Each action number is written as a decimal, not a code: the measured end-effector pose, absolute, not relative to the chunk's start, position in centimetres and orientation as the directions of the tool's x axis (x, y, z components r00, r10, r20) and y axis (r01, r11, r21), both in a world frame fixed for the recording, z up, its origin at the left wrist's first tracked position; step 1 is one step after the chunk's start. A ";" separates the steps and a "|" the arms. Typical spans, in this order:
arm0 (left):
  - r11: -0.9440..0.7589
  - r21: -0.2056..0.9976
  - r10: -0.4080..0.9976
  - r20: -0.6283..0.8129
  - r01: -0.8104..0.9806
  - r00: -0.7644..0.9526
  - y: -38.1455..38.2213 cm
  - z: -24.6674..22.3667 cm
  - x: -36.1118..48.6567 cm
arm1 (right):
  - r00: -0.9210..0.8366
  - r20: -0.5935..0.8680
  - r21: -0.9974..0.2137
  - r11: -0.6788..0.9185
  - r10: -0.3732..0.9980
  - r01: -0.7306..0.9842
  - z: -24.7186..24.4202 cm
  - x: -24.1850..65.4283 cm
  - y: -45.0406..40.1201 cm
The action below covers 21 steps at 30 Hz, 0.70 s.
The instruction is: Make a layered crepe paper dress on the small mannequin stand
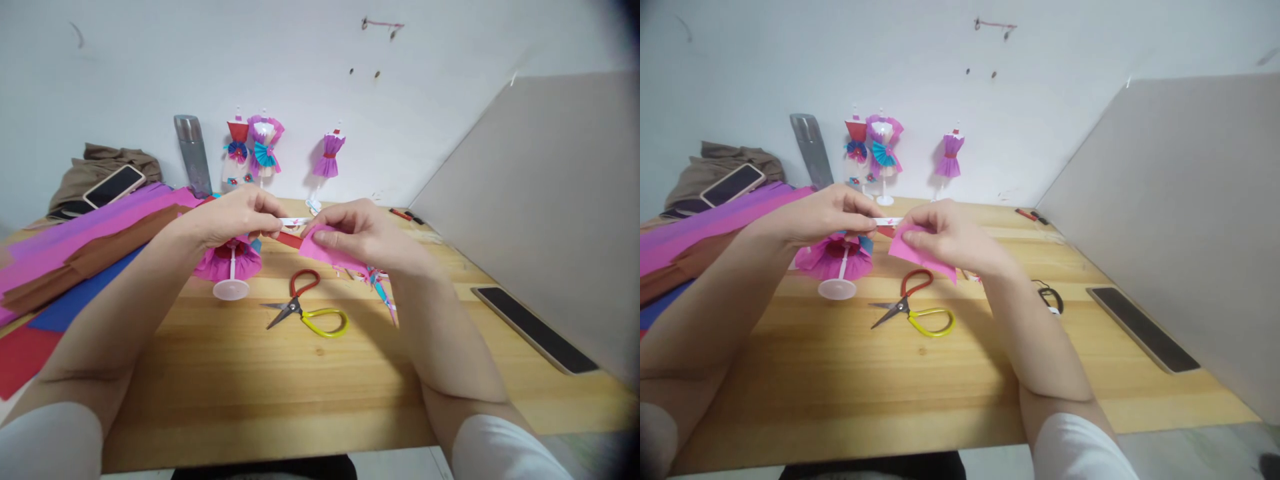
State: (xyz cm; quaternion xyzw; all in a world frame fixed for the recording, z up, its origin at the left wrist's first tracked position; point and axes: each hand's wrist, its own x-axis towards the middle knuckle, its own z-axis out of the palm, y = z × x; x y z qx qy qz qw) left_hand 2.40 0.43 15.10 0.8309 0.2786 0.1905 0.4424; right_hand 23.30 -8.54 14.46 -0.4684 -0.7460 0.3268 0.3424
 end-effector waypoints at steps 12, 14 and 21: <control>-0.462 0.827 0.646 0.065 0.321 0.761 0.2 14.7 2.9 | -0.239 0.249 -0.836 0.333 0.939 0.436 13.5 23.0 -7.7; -0.467 0.822 0.638 0.058 0.326 0.768 0.2 14.6 2.9 | -0.234 0.233 -0.828 0.319 0.944 0.462 13.5 22.9 -7.8; -0.613 0.726 0.598 0.169 0.312 0.783 0.0 14.5 3.1 | -0.213 0.236 -0.788 0.315 0.948 0.529 13.2 22.7 -7.6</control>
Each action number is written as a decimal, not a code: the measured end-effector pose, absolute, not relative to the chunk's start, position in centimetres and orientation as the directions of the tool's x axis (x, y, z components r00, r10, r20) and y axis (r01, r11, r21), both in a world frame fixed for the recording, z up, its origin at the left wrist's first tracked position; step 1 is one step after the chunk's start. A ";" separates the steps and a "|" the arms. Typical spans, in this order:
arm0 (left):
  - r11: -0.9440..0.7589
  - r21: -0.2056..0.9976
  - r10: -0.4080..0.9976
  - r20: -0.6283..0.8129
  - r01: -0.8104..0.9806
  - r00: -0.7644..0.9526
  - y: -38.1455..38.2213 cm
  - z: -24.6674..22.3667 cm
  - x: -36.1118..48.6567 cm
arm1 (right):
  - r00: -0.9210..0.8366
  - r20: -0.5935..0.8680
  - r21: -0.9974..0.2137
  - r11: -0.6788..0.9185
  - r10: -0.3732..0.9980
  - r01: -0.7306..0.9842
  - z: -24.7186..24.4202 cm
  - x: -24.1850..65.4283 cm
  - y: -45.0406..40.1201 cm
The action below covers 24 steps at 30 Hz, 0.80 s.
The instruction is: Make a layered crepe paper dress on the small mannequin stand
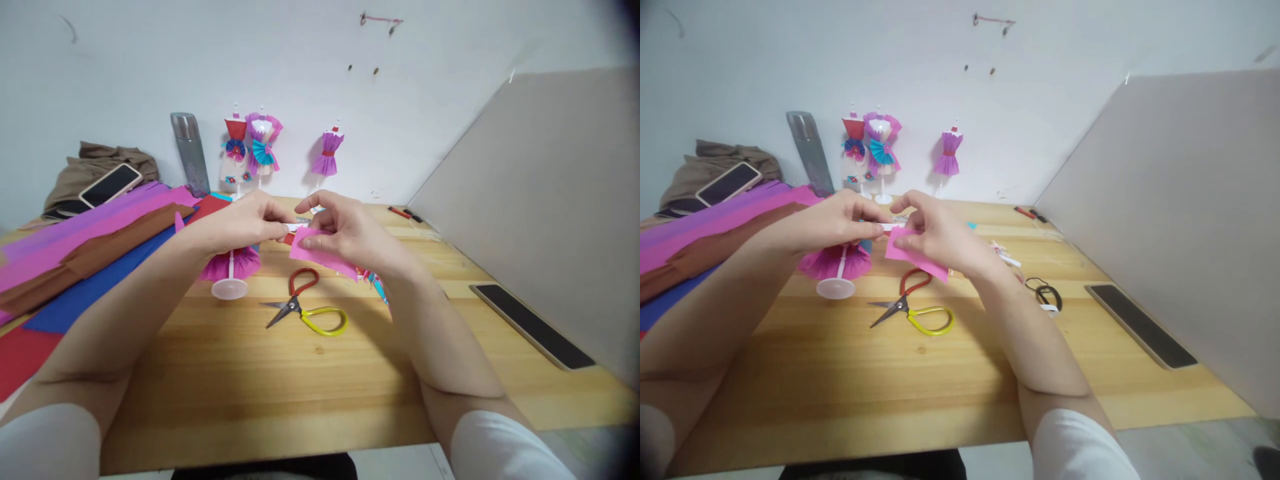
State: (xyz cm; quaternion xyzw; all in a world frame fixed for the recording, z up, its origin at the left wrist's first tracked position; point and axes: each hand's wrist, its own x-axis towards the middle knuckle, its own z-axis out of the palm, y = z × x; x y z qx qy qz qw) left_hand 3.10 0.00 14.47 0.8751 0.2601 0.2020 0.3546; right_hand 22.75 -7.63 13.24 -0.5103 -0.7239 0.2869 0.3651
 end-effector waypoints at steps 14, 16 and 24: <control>-0.651 0.660 0.664 0.257 0.375 0.702 -1.2 13.7 4.2 | -0.223 0.287 -0.719 0.364 0.931 0.592 13.0 22.6 -7.4; -0.636 0.661 0.691 0.257 0.399 0.676 -1.4 13.6 4.5 | -0.225 0.300 -0.706 0.374 0.927 0.601 13.0 22.6 -7.4; -0.676 0.636 0.696 0.387 0.372 0.605 -1.5 12.9 5.1 | -0.221 0.343 -0.685 0.404 0.913 0.606 13.0 22.4 -7.4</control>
